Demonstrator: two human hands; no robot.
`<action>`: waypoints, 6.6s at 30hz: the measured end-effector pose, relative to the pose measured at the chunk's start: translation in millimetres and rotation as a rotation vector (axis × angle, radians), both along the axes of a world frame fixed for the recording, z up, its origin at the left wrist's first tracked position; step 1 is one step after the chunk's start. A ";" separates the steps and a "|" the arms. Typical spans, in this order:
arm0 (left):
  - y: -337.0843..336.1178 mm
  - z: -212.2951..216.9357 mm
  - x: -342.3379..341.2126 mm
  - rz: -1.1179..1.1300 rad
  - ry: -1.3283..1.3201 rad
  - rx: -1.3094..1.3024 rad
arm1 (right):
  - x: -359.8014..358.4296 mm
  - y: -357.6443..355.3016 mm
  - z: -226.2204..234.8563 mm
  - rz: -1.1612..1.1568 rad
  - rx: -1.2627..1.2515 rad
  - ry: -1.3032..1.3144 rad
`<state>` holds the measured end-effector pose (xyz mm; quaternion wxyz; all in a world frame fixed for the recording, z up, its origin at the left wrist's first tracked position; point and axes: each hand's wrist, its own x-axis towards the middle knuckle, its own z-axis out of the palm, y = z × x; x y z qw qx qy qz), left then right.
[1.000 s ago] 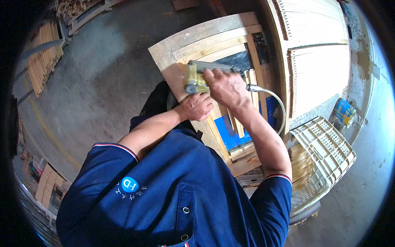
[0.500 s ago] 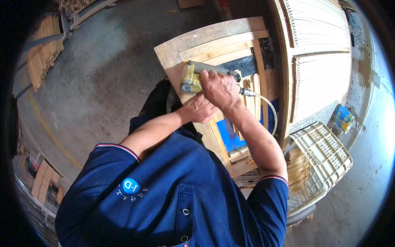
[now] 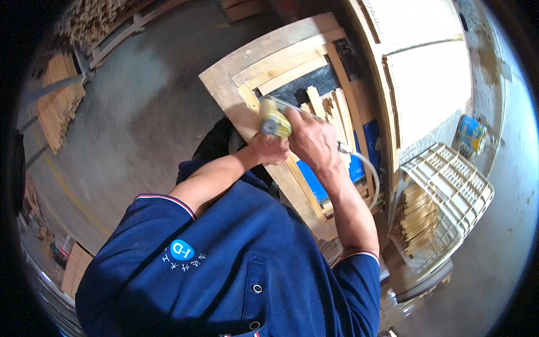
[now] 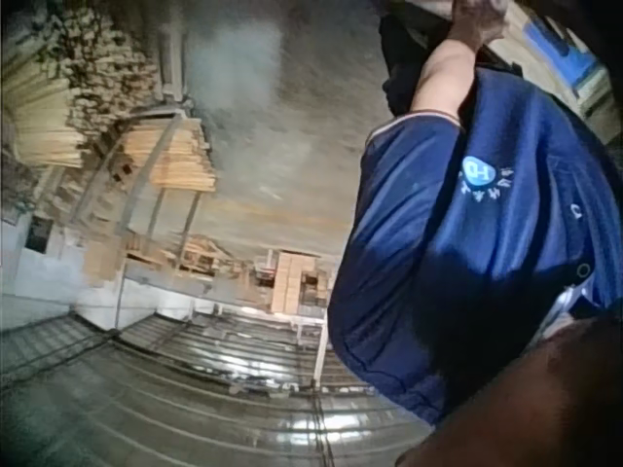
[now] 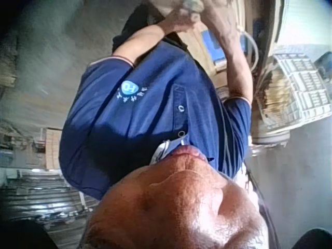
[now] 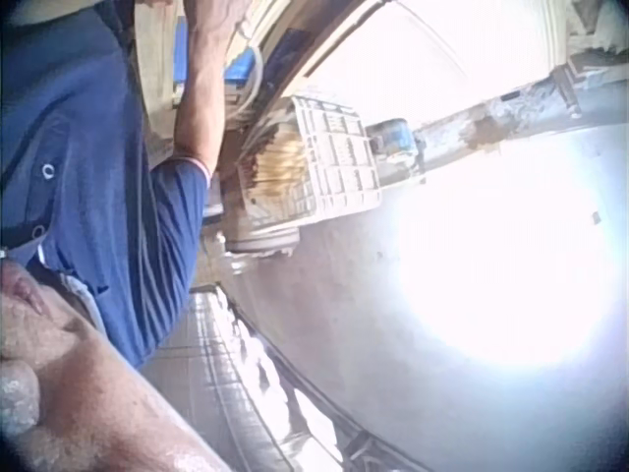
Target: Assembling wooden slats into rectangular frames using a assembly jig and a pneumatic nail gun.
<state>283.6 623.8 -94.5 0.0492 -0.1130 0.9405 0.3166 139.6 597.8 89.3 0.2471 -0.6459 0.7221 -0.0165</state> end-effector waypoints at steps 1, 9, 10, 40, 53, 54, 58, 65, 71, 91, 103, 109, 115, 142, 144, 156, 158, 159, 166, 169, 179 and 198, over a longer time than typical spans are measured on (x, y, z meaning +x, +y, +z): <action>-9.0 9.2 1.8 0.136 0.327 -0.127 | -4.4 20.9 10.7 -0.096 -0.038 -0.005; -14.2 9.7 -2.5 0.058 0.341 -0.147 | -40.1 250.5 22.3 -1.060 0.095 -0.133; -13.1 10.7 -2.8 0.024 0.306 -0.178 | -42.0 294.7 10.7 -1.167 0.034 -0.081; 4.9 14.3 -12.4 -0.078 0.203 -0.353 | -181.5 411.0 -187.3 -1.080 -0.803 -0.288; -17.0 16.9 -18.4 -0.245 0.251 -0.366 | -194.3 303.7 -73.8 -0.860 -0.033 -0.003; -21.1 21.7 -21.6 -0.294 0.182 -0.316 | -180.4 308.8 -71.9 -0.902 -0.175 0.132; -37.2 79.5 -36.7 -0.545 0.021 -0.244 | -109.0 328.3 15.9 -0.926 -0.490 0.421; 3.8 197.2 -91.2 -1.179 -0.093 -0.346 | 59.4 438.4 92.9 -1.357 -0.729 0.756; 173.6 203.4 -62.0 -1.643 0.119 -0.623 | 191.3 389.2 83.2 -1.889 -1.359 -0.014; 300.1 101.8 -17.1 -1.660 -0.294 0.264 | 227.9 642.8 -208.5 -2.688 -1.361 -0.801; 131.4 85.8 23.9 -0.678 -0.562 0.033 | 111.8 695.2 -298.7 -2.576 -1.288 -1.030; 137.4 80.7 54.0 -0.446 -0.685 0.106 | 108.4 692.4 -298.6 -2.563 -1.324 -1.054; 131.4 81.1 44.2 -0.466 -0.646 0.094 | 116.9 687.3 -308.4 -2.508 -1.363 -1.087; -34.8 132.5 -75.3 0.047 0.115 -0.070 | 161.7 720.4 -309.9 -2.644 -0.878 -1.036; -76.3 121.4 -142.4 0.094 0.170 0.040 | 215.0 761.8 -320.2 -2.295 -0.913 -0.950; -174.7 148.5 -315.4 0.063 0.018 -0.391 | 285.8 521.1 -204.8 -2.511 -0.283 -0.954; -173.1 150.7 -320.9 0.021 0.007 -0.366 | 295.7 492.7 -199.0 -2.538 -0.231 -0.921; -173.9 152.3 -322.1 -0.006 0.000 -0.355 | 298.7 480.3 -196.0 -2.544 -0.183 -0.901; -187.0 145.4 -334.6 -0.037 0.035 -0.353 | 301.5 419.8 -180.3 -2.517 -0.069 -0.863; -184.1 150.1 -335.2 -0.009 -0.006 -0.310 | 291.9 409.4 -174.6 -2.514 -0.051 -0.849; -165.0 141.9 -333.3 0.123 0.015 -0.365 | 267.4 406.1 -179.5 -2.442 -0.058 -0.890; -138.4 144.1 -290.1 0.292 0.009 -0.193 | 217.1 430.9 -180.8 -2.240 -0.004 -0.797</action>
